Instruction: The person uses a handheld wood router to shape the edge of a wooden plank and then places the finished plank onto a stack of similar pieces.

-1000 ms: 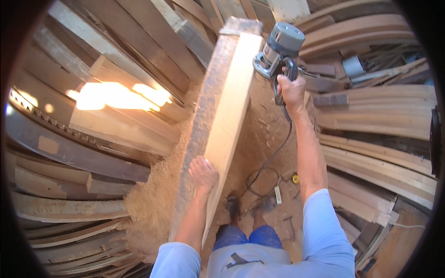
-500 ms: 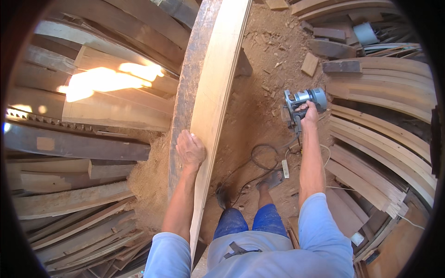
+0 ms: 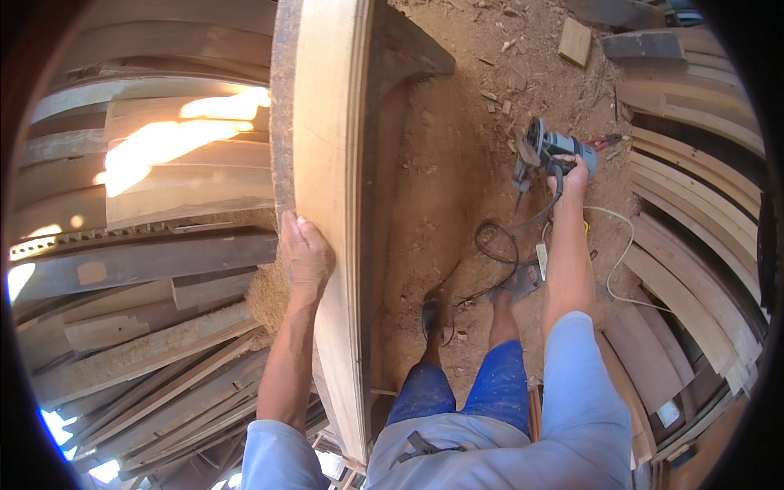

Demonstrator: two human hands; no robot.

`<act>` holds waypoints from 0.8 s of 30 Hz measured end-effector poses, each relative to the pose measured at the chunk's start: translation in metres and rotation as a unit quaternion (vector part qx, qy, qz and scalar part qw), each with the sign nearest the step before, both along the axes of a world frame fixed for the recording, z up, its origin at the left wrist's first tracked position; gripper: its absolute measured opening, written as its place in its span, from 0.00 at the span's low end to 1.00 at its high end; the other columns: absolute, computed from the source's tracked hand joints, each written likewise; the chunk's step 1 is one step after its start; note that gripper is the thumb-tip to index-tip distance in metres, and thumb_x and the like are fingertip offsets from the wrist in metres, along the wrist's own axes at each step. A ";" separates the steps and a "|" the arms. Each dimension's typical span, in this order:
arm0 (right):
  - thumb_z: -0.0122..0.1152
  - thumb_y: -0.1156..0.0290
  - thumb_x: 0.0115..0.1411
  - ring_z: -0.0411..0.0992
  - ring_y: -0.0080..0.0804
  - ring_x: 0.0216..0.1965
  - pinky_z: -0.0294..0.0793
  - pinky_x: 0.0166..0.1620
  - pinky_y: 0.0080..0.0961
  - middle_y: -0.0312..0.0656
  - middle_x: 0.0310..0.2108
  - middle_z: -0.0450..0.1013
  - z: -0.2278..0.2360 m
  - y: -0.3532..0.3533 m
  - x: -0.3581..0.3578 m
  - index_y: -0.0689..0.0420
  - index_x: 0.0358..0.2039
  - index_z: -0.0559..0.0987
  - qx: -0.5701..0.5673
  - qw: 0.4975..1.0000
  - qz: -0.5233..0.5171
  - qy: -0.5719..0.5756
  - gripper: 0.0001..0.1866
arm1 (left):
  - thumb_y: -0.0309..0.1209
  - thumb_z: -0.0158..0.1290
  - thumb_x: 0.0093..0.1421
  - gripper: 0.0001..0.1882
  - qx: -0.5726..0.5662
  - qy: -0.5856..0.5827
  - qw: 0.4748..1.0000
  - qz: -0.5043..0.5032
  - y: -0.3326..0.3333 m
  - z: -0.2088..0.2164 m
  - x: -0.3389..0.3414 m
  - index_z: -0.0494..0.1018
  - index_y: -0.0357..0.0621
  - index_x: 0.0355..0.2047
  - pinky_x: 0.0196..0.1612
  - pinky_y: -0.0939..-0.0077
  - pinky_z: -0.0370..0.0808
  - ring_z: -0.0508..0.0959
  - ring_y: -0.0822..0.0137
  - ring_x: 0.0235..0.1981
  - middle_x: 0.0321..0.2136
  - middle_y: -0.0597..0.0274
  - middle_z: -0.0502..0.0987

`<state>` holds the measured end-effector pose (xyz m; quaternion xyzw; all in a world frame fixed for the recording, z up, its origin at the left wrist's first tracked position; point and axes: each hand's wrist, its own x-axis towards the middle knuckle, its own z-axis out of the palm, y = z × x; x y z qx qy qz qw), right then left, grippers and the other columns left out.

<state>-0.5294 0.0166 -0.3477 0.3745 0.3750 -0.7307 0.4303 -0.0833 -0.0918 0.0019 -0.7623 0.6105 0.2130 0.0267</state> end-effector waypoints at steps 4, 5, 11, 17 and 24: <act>0.53 0.71 0.65 0.77 0.39 0.30 0.80 0.38 0.36 0.42 0.27 0.76 -0.035 0.020 0.009 0.58 0.31 0.74 0.054 0.996 0.053 0.039 0.06 | 0.39 0.30 0.72 0.33 -0.041 -0.034 0.999 -0.012 -0.004 -0.008 0.026 0.59 0.17 0.64 0.72 0.58 0.57 0.62 0.35 0.68 0.64 0.23 0.61; 0.54 0.73 0.65 0.77 0.40 0.31 0.81 0.40 0.39 0.43 0.28 0.77 -0.048 0.030 0.005 0.59 0.32 0.74 0.091 0.993 0.068 0.032 0.05 | 0.39 0.30 0.72 0.33 -0.055 -0.035 0.998 -0.025 -0.005 -0.012 0.028 0.60 0.17 0.63 0.71 0.58 0.58 0.63 0.35 0.67 0.63 0.23 0.63; 0.56 0.72 0.66 0.79 0.45 0.36 0.84 0.43 0.39 0.49 0.40 0.77 -0.058 0.108 0.054 0.62 0.44 0.73 0.164 0.972 0.166 -0.014 0.10 | 0.37 0.32 0.70 0.22 -0.117 0.004 0.992 -0.043 -0.004 -0.012 0.035 0.68 0.31 0.49 0.49 0.48 0.68 0.75 0.37 0.43 0.42 0.31 0.74; 0.52 0.73 0.65 0.75 0.32 0.25 0.75 0.26 0.27 0.39 0.27 0.76 -0.033 0.198 0.121 0.53 0.34 0.79 0.085 0.965 0.246 0.025 0.07 | 0.38 0.31 0.71 0.21 -0.133 0.005 0.989 -0.066 -0.006 -0.013 0.040 0.68 0.34 0.46 0.48 0.48 0.68 0.74 0.37 0.42 0.40 0.33 0.74; 0.63 0.58 0.61 0.80 0.51 0.37 0.80 0.40 0.42 0.56 0.36 0.81 -0.083 0.346 0.132 0.64 0.41 0.82 0.377 0.540 0.684 0.312 0.19 | 0.39 0.30 0.73 0.22 -0.190 0.006 0.974 -0.123 -0.023 -0.039 0.088 0.67 0.30 0.44 0.49 0.49 0.67 0.73 0.43 0.42 0.41 0.37 0.73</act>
